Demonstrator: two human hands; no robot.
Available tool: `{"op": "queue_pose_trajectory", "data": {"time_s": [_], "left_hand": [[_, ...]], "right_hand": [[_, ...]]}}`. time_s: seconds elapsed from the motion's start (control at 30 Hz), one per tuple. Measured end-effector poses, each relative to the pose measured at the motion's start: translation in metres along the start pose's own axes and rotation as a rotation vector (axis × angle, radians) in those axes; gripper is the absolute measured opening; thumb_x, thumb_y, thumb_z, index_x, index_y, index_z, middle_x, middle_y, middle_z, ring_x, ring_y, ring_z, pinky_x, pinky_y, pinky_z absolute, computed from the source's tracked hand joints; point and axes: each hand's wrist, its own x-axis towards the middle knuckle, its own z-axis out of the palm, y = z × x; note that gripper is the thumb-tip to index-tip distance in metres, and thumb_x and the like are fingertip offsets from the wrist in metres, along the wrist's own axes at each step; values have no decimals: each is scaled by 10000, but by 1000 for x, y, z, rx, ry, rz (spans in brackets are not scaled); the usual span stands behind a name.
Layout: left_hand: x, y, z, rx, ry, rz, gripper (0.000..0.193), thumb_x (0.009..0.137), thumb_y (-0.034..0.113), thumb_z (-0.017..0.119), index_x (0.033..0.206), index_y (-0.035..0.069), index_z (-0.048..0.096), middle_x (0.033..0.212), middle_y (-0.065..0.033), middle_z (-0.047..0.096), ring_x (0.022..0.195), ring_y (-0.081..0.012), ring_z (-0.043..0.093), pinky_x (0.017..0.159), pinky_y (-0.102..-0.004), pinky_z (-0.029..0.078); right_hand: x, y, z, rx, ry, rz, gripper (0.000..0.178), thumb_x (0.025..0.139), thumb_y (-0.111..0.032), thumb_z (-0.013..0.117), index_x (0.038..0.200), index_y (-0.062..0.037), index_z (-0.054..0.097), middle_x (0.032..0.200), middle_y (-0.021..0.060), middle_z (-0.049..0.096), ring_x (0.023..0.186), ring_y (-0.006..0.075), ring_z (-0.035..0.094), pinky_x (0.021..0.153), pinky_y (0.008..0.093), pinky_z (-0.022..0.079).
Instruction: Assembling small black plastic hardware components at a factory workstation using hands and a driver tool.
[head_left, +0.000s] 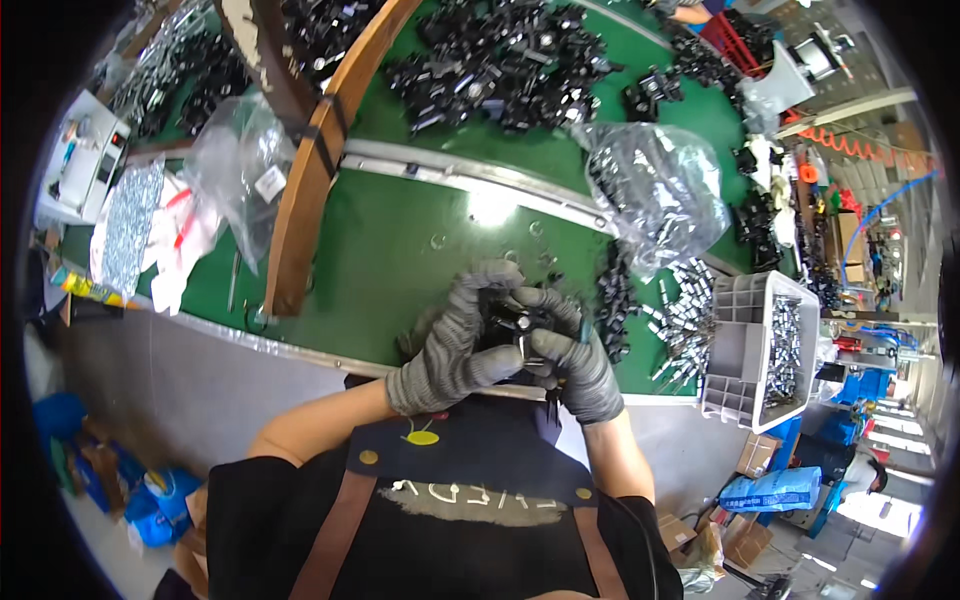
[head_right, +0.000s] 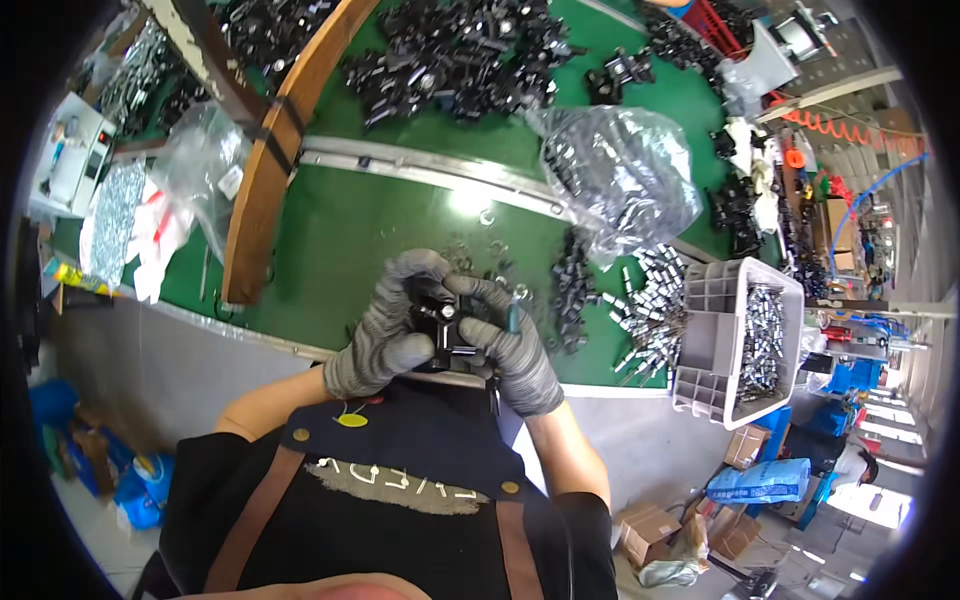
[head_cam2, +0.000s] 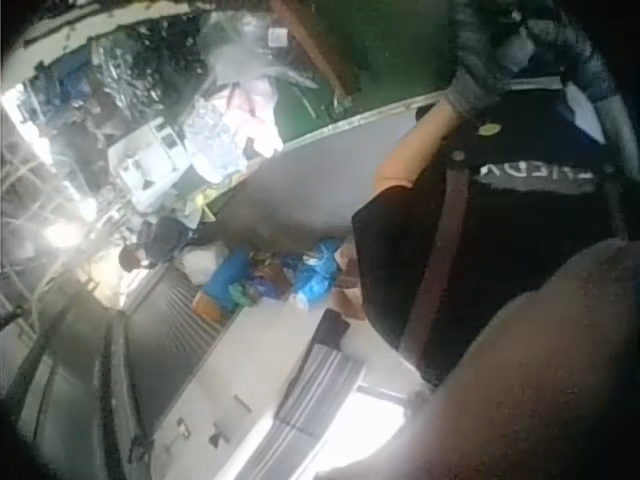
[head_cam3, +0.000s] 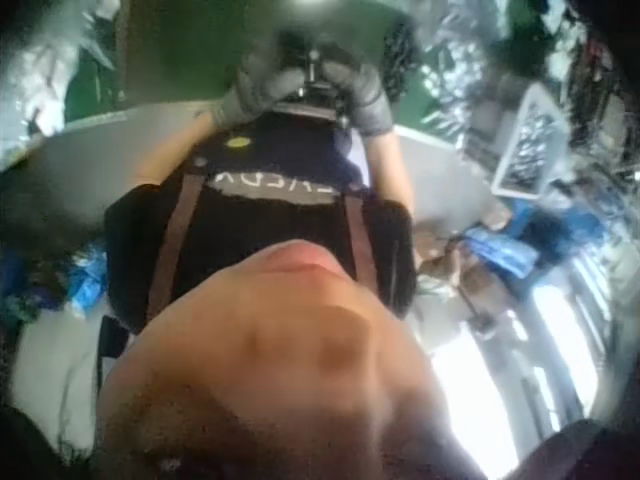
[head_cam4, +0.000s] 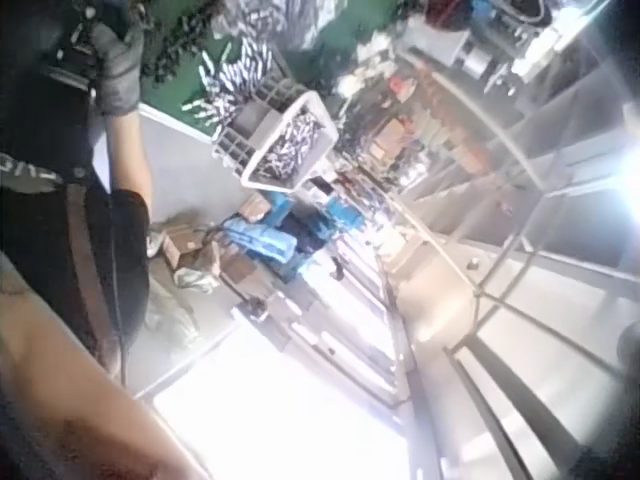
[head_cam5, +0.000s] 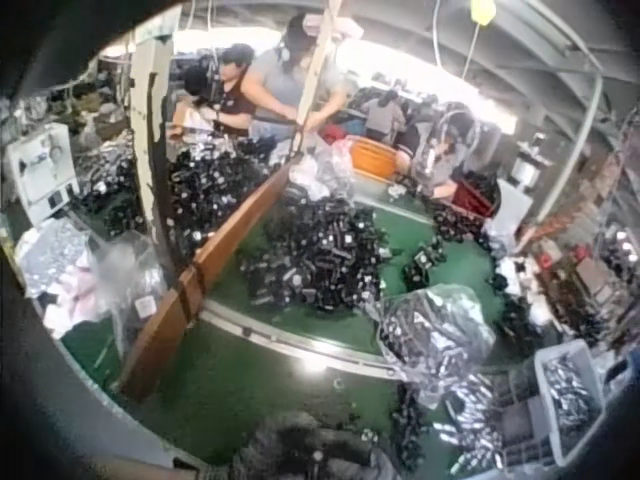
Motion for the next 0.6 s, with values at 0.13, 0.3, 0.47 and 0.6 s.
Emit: {"op": "queue_pose_trajectory", "data": {"time_s": [0.13,0.3,0.47,0.6], "left_hand": [[27,14,-10,-30,103,145,601,855,276,760,1343,94,461,1213,-36,578,1035,-155,588,899,-307,490],[21,4,-44,69,217,-7,342,925,180,678,1222,79,542,1069,-34,613,963,-137,595,865,-294,499],[9,-20,-58,249,283,-62,216,939,134,657,1126,73,570,966,-31,621,888,-125,598,828,-282,503],[2,-32,-71,390,279,-105,165,941,113,653,1074,55,575,945,-40,626,860,-120,603,804,-282,511]], "right_hand": [[24,-79,-11,149,111,-73,251,848,-257,706,1021,-94,621,758,-18,561,558,53,445,417,178,301],[138,-194,-84,129,166,-251,179,922,-289,631,965,-117,612,742,3,594,514,60,464,386,189,317],[314,-278,-169,-97,503,-212,134,927,-223,568,932,-104,628,717,44,625,467,120,421,379,297,339],[453,-303,-227,-138,798,-357,195,872,-293,678,792,-116,687,691,62,652,492,174,563,469,323,474]]}}
